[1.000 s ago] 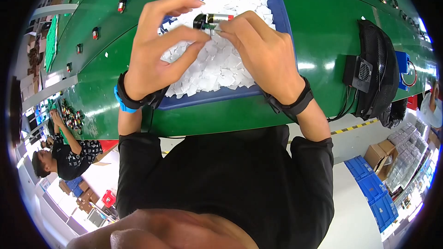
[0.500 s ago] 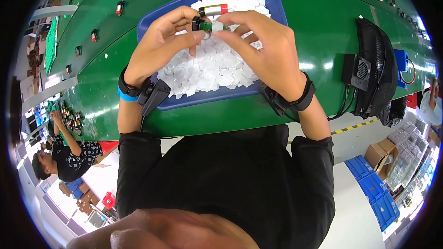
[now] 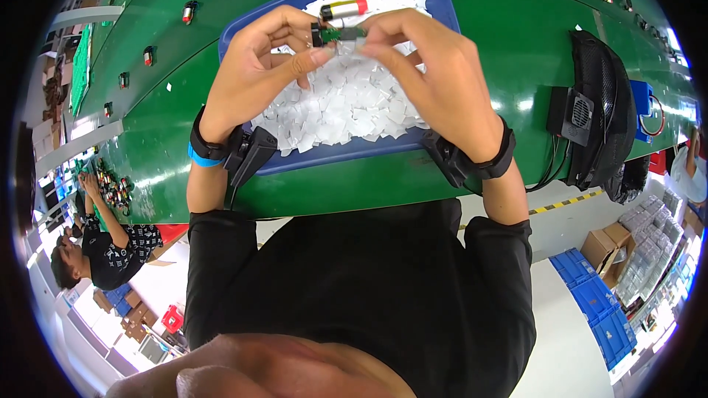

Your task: The person picks up a battery and a circuit board, fits them together, and wraps a white adhesive strip around the components. After placing the unit on the table, they repeat the process with another set of components.

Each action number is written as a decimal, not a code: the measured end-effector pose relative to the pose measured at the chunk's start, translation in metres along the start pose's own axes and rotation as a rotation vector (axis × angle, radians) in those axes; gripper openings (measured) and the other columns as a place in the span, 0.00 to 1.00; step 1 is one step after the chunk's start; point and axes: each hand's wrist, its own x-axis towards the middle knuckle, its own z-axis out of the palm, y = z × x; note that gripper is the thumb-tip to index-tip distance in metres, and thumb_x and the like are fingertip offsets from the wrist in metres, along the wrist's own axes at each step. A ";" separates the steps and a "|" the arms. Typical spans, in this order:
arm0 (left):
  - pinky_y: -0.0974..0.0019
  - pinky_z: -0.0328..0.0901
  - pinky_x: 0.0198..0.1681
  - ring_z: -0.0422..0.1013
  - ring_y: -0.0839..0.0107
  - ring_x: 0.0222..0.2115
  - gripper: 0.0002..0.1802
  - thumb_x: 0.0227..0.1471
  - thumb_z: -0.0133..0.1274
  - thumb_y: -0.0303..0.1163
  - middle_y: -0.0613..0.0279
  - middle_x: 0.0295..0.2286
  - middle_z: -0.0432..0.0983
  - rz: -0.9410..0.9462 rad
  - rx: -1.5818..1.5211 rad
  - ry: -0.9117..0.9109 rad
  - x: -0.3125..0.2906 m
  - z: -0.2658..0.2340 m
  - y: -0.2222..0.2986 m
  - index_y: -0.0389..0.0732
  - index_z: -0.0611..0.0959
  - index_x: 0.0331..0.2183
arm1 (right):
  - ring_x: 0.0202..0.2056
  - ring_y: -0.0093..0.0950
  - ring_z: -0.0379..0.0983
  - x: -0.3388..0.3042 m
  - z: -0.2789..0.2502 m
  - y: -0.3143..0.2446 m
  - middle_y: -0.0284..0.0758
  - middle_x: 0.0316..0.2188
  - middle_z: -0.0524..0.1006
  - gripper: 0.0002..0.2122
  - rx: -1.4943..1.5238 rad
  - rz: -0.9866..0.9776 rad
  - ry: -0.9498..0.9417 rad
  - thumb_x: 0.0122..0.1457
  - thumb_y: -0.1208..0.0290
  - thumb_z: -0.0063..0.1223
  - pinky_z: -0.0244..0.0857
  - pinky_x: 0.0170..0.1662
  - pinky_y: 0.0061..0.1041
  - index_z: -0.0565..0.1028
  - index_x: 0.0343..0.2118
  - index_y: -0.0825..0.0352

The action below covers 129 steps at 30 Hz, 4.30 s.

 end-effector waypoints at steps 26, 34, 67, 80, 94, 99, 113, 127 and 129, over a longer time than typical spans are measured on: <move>0.73 0.72 0.28 0.76 0.77 0.28 0.19 0.56 0.60 0.27 0.62 0.33 0.75 -0.013 -0.032 -0.032 -0.002 0.003 0.008 0.36 0.77 0.49 | 0.40 0.32 0.75 0.008 0.000 0.005 0.35 0.40 0.82 0.15 -0.063 -0.420 0.017 0.48 0.82 0.67 0.70 0.41 0.27 0.78 0.39 0.66; 0.71 0.76 0.32 0.77 0.75 0.31 0.17 0.57 0.56 0.23 0.59 0.36 0.75 -0.020 -0.173 0.013 -0.003 0.013 0.003 0.34 0.77 0.48 | 0.39 0.31 0.76 0.007 0.011 0.002 0.32 0.37 0.84 0.11 -0.151 -0.550 0.100 0.45 0.82 0.69 0.70 0.37 0.25 0.81 0.32 0.67; 0.67 0.79 0.39 0.80 0.66 0.37 0.18 0.56 0.60 0.21 0.48 0.40 0.80 0.179 -0.257 0.094 0.002 0.026 -0.005 0.28 0.76 0.47 | 0.27 0.20 0.76 -0.003 0.009 -0.006 0.36 0.31 0.79 0.08 0.156 -0.084 0.134 0.54 0.79 0.67 0.70 0.27 0.17 0.80 0.35 0.73; 0.69 0.78 0.41 0.80 0.68 0.38 0.19 0.52 0.63 0.20 0.50 0.40 0.80 0.264 -0.135 0.167 -0.001 0.032 -0.010 0.29 0.78 0.46 | 0.25 0.21 0.76 -0.007 0.019 -0.004 0.38 0.32 0.80 0.09 0.269 -0.106 0.236 0.57 0.82 0.62 0.70 0.26 0.16 0.80 0.41 0.76; 0.70 0.77 0.40 0.81 0.69 0.37 0.18 0.50 0.65 0.22 0.55 0.39 0.83 0.406 0.208 0.273 -0.004 0.034 -0.006 0.33 0.82 0.44 | 0.25 0.22 0.76 -0.008 0.014 -0.010 0.40 0.33 0.79 0.09 0.504 0.146 0.105 0.62 0.78 0.58 0.73 0.28 0.20 0.79 0.43 0.77; 0.70 0.77 0.39 0.82 0.69 0.36 0.17 0.50 0.65 0.22 0.56 0.37 0.84 0.430 0.248 0.259 -0.004 0.033 -0.003 0.33 0.83 0.44 | 0.25 0.22 0.76 -0.009 0.014 -0.010 0.40 0.33 0.79 0.10 0.524 0.152 0.077 0.63 0.76 0.58 0.73 0.27 0.20 0.79 0.43 0.77; 0.66 0.77 0.40 0.80 0.62 0.37 0.16 0.64 0.52 0.33 0.46 0.41 0.79 -0.202 -0.528 -0.033 0.002 0.025 0.016 0.32 0.76 0.48 | 0.26 0.17 0.74 -0.006 0.015 -0.009 0.33 0.30 0.78 0.08 0.190 -0.144 0.210 0.52 0.82 0.66 0.71 0.28 0.16 0.81 0.36 0.71; 0.69 0.71 0.32 0.73 0.74 0.34 0.19 0.63 0.54 0.37 0.59 0.38 0.78 -0.149 -0.376 0.015 -0.005 0.021 0.006 0.32 0.80 0.49 | 0.25 0.18 0.73 -0.003 0.018 -0.005 0.32 0.28 0.76 0.09 0.101 -0.195 0.206 0.50 0.82 0.68 0.69 0.27 0.15 0.82 0.34 0.70; 0.70 0.70 0.31 0.72 0.75 0.33 0.19 0.63 0.55 0.37 0.60 0.37 0.78 -0.170 -0.394 0.005 -0.004 0.020 0.006 0.32 0.80 0.49 | 0.25 0.18 0.73 -0.002 0.016 -0.004 0.32 0.27 0.76 0.09 -0.001 -0.275 0.204 0.50 0.82 0.68 0.69 0.27 0.15 0.82 0.35 0.70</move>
